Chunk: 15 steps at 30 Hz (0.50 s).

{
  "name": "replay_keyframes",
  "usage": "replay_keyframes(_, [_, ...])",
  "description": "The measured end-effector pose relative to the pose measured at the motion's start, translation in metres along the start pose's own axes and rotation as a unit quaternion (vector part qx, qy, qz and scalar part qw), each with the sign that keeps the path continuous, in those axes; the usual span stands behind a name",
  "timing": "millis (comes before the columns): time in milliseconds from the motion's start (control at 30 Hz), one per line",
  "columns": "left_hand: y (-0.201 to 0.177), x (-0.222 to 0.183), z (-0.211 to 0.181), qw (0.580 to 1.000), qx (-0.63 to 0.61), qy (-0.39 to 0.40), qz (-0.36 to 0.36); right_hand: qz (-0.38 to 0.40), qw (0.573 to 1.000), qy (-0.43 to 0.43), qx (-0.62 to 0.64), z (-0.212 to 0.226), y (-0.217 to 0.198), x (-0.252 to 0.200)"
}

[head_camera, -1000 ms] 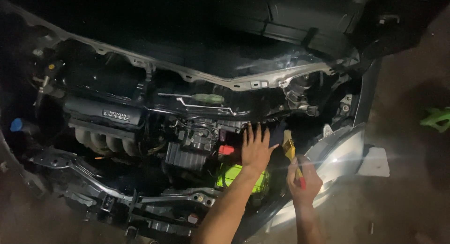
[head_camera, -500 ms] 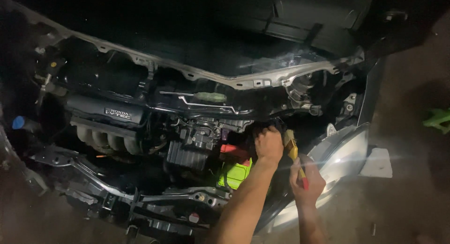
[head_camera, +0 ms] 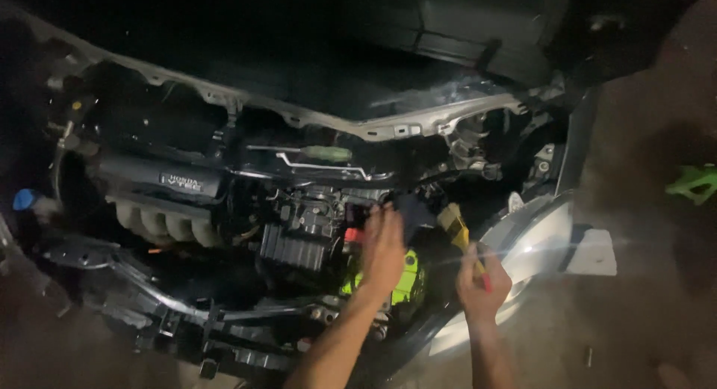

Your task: The person cleans the engine bay of a Honda car using a brush and a dark cloth. They scrub various components, including the battery and engine block, and wipe away debris. The person then moves to the front bumper area to clean the headlight and surrounding parts.

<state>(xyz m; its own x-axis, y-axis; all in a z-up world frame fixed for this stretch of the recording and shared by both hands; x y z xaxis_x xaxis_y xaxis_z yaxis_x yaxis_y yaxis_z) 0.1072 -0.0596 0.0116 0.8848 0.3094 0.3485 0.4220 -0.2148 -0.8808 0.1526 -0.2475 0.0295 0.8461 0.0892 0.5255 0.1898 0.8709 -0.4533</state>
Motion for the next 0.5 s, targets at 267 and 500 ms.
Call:
replay_keyframes(267, [-0.007,-0.045,0.076,0.987,0.140,0.020,0.072,0.006,0.984,0.127,0.121,0.024,0.010,0.056])
replay_keyframes(500, [-0.012,-0.038,0.071,0.963,0.132,-0.052,0.230,0.202,0.954,0.148,-0.166,-0.017,0.053,0.096])
Point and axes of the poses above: each hand's wrist, its own x-axis towards the middle knuckle, its own y-axis out of the palm, z = x × y, the point moved 3 cm from there along x, towards the middle knuckle, and after that the axes turned 8 degrees about x, right-handed, at the moved point
